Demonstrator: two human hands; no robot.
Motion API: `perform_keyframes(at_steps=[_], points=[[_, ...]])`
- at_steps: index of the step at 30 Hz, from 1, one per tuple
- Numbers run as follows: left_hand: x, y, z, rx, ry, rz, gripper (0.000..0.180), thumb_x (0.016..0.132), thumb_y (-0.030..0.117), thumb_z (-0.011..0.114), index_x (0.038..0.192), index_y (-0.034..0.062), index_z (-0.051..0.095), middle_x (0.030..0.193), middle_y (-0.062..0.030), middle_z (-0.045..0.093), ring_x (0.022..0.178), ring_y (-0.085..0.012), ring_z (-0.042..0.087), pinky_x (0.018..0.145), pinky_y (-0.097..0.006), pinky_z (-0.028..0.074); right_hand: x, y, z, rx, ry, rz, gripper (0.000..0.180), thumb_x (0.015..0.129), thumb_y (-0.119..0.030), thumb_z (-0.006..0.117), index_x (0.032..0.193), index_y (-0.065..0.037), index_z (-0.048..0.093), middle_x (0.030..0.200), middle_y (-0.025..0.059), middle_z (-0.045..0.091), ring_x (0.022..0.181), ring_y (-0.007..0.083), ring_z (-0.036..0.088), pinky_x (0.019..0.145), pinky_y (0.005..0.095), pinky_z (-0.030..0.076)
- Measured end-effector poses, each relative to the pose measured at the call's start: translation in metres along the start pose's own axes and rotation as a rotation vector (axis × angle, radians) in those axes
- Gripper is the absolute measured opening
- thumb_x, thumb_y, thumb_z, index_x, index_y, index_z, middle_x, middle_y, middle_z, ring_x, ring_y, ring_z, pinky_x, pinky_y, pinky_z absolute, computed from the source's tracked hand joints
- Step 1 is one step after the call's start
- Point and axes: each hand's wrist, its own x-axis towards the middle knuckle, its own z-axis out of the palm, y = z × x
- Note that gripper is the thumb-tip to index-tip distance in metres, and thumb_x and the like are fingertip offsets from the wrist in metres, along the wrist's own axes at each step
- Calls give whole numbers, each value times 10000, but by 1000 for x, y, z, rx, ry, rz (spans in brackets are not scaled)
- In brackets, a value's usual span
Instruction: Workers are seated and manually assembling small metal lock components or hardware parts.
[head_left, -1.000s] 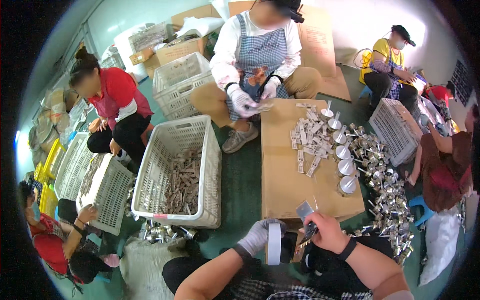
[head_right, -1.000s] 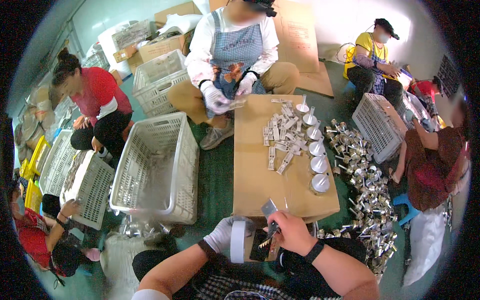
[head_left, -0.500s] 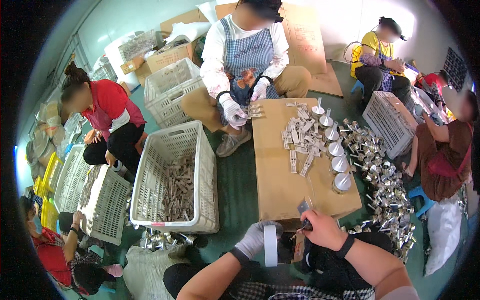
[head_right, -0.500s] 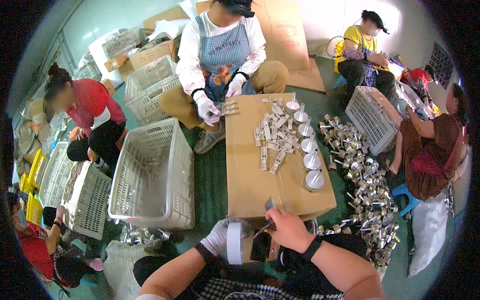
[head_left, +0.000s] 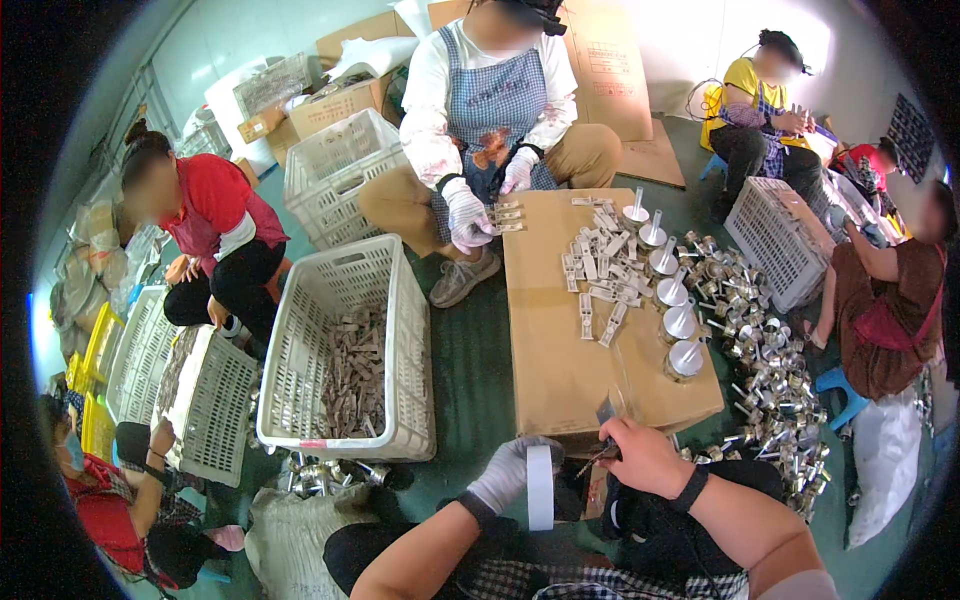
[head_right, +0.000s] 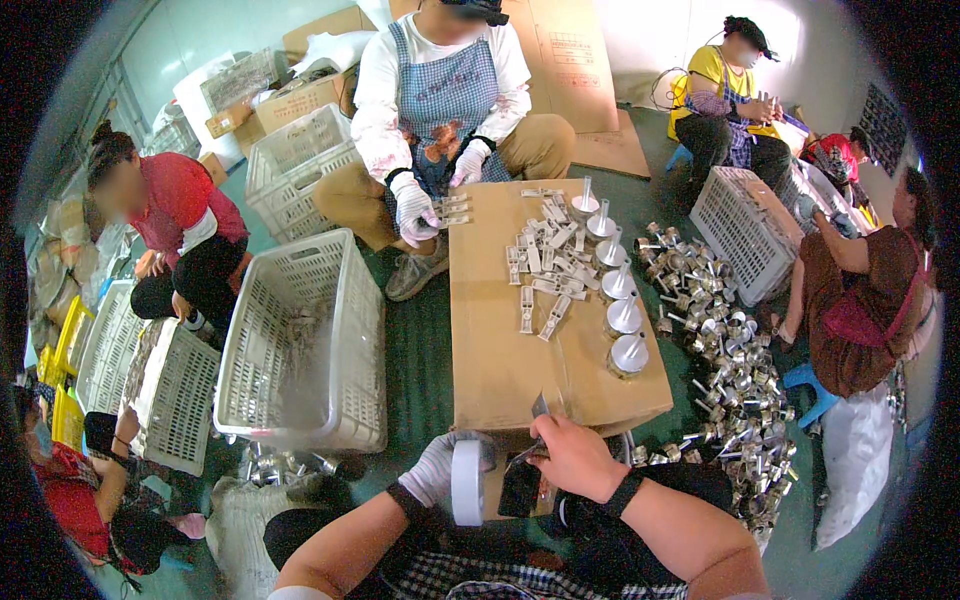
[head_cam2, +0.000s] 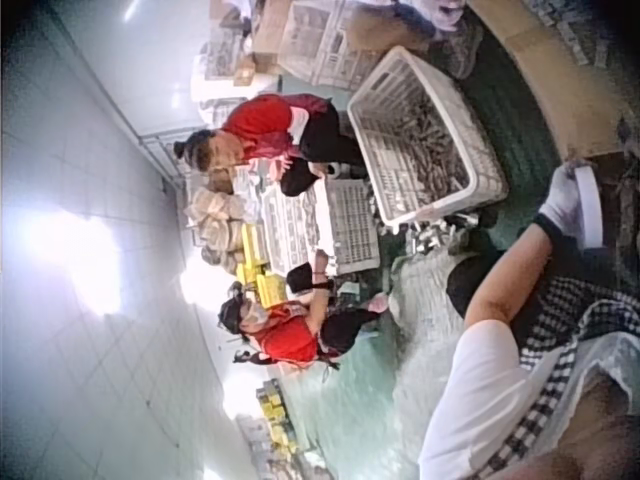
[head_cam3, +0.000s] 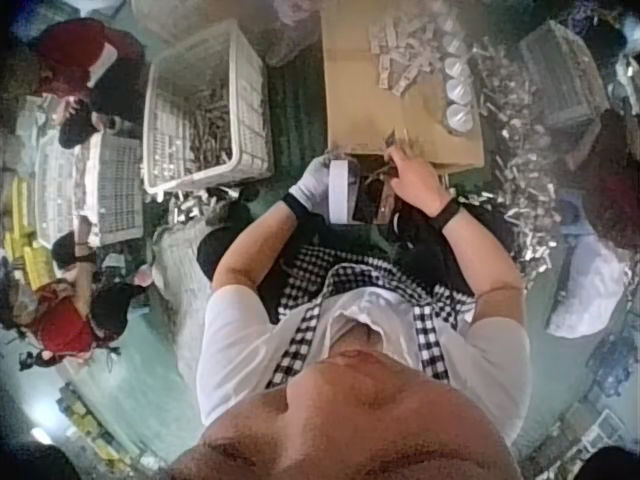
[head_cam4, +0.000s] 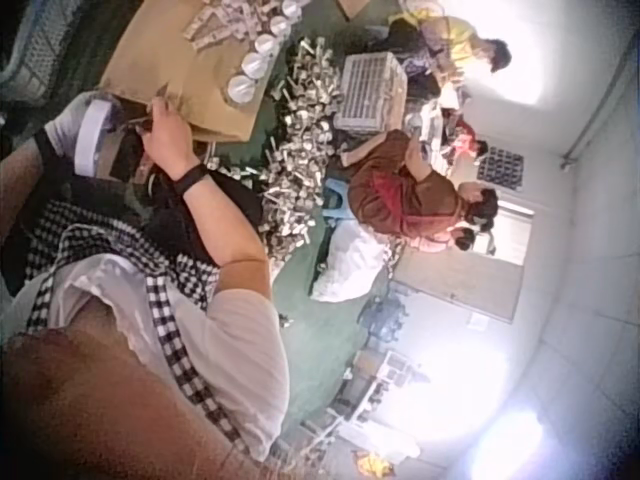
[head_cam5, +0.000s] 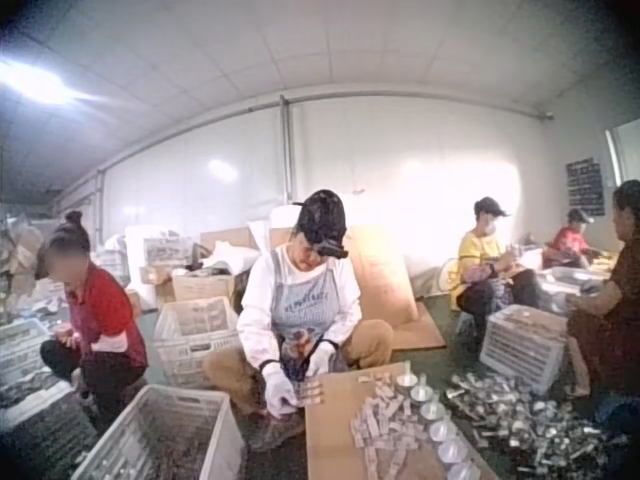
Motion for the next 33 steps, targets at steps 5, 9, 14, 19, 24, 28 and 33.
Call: perform_keyframes(at_steps=[5, 9, 14, 19, 24, 28, 33], points=[[3, 0, 3, -54, 2, -19, 293, 716, -60, 675, 1000, -6, 626, 927, -86, 658, 831, -171, 632, 752, -287, 531, 1, 3, -2, 21, -21, 24, 358, 726, -187, 714, 970, -67, 481, 896, 155, 576, 806, 348, 587, 681, 416, 469], [0, -9, -14, -260, -63, -105, 335, 709, -25, 708, 1026, -6, 601, 925, -79, 651, 825, -155, 618, 763, -294, 523, 5, -2, 6, 4, -54, 17, 349, 720, -175, 711, 965, -75, 484, 886, 159, 578, 817, 349, 589, 688, 417, 470], [4, -5, -3, -180, -35, 11, 378, 712, -38, 707, 1067, 2, 586, 914, -46, 633, 844, -133, 593, 788, -287, 515, -2, -4, -1, 6, -71, 63, 318, 717, -155, 668, 960, -69, 480, 901, 161, 583, 852, 360, 579, 708, 447, 459], [-1, -1, -3, -104, -14, 50, 148, 819, 33, 603, 964, 26, 631, 836, -41, 647, 724, -144, 608, 689, -298, 522, 2, 3, 4, 24, -34, 23, 297, 710, -99, 649, 952, -66, 481, 883, 167, 571, 839, 372, 569, 690, 454, 452], [-11, 1, -4, -236, -59, -67, 341, 722, -38, 691, 1045, 13, 594, 913, -46, 644, 791, -133, 613, 726, -281, 516, 1, 8, 11, 34, -63, 9, 279, 702, -68, 634, 934, -66, 478, 868, 169, 567, 813, 375, 569, 673, 451, 449], [-9, 1, -10, -365, -67, -62, 355, 711, -3, 724, 1040, 12, 592, 931, -54, 647, 833, -134, 613, 766, -279, 510, -3, -1, -3, 38, -86, 31, 288, 717, -106, 648, 946, -69, 479, 874, 180, 566, 816, 377, 570, 679, 449, 446], [1, -19, -20, -236, -56, -39, 369, 685, 9, 748, 1024, 13, 602, 934, -51, 650, 849, -138, 615, 788, -274, 502, 1, -2, -3, 62, -142, 88, 302, 731, -147, 674, 948, -69, 478, 878, 173, 567, 828, 365, 568, 687, 442, 443]])
